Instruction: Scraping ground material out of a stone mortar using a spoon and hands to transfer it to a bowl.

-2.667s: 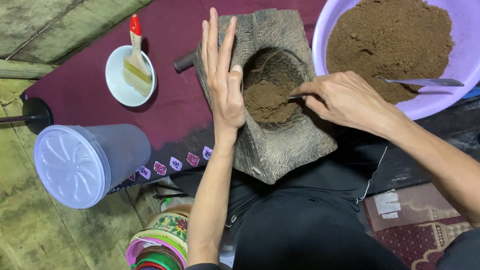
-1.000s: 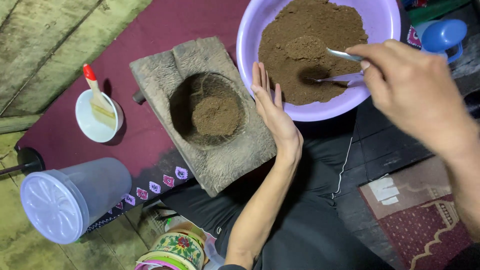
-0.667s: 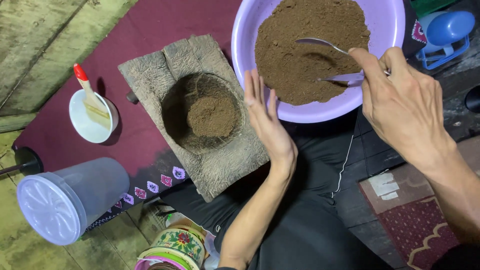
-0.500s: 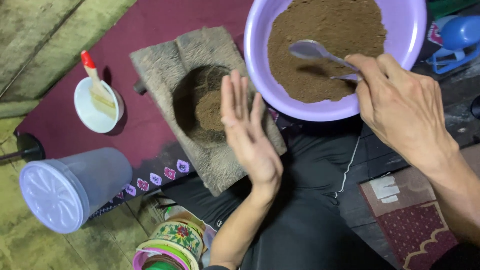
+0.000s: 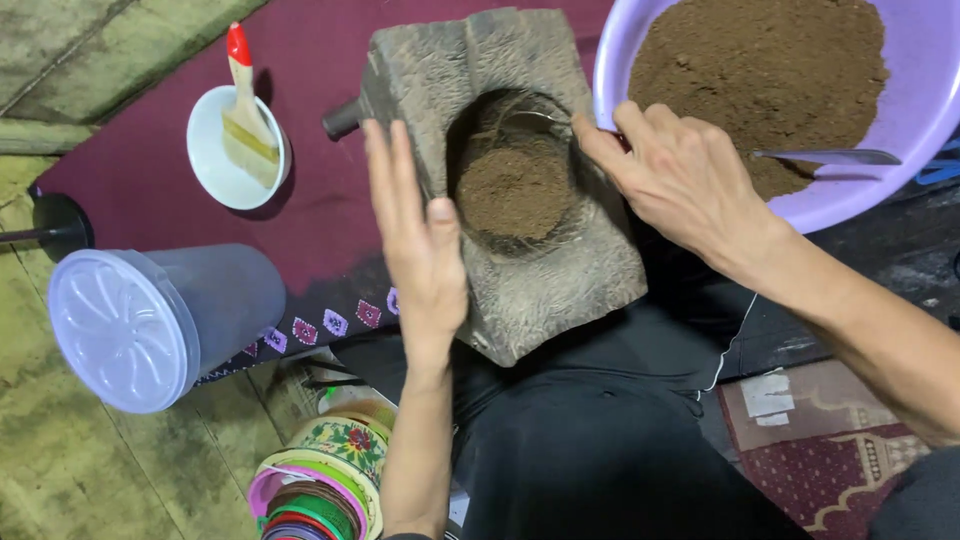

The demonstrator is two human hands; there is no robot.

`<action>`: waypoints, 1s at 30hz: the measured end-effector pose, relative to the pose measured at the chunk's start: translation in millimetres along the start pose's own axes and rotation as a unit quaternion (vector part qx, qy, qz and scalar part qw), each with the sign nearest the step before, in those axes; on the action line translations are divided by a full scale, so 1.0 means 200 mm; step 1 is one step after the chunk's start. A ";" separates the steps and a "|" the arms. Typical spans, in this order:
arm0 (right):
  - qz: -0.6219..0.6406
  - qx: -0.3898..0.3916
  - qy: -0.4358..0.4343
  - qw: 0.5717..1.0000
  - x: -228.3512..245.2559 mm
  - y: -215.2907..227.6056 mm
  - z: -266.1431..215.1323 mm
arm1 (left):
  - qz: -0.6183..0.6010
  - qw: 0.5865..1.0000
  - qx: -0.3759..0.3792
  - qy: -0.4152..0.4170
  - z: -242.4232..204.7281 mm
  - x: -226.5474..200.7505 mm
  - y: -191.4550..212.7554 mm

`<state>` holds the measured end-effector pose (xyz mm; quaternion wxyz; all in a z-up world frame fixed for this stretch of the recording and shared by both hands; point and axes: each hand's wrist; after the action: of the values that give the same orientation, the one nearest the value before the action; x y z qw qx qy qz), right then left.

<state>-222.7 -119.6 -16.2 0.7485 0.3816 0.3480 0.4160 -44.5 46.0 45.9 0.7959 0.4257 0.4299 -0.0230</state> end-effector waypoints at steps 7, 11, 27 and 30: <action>0.232 0.184 -0.059 0.953 0.09 0.11 -0.08 | -0.090 0.996 -0.009 0.012 -0.04 0.09 -0.10; 0.336 0.244 -0.175 0.893 0.16 0.03 -0.05 | -0.137 0.989 -0.020 0.049 -0.04 0.09 -0.11; 0.412 0.207 -0.307 0.833 0.04 0.25 0.08 | -0.094 0.995 -0.018 0.010 -0.04 0.11 -0.08; 0.411 0.203 -0.300 0.837 0.01 0.26 0.06 | -0.101 0.994 -0.021 0.020 -0.05 0.07 -0.08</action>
<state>-229.6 -101.7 34.5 0.4825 0.7387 -0.0061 0.4706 -48.5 48.5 22.9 0.7893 0.3638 0.4872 -0.0852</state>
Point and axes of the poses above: each hand's wrist, its own z-axis towards the middle knuckle, its own y-axis out of the back of the hand, x = y × z, and after that the axes turned 14 degrees about -x, right-handed
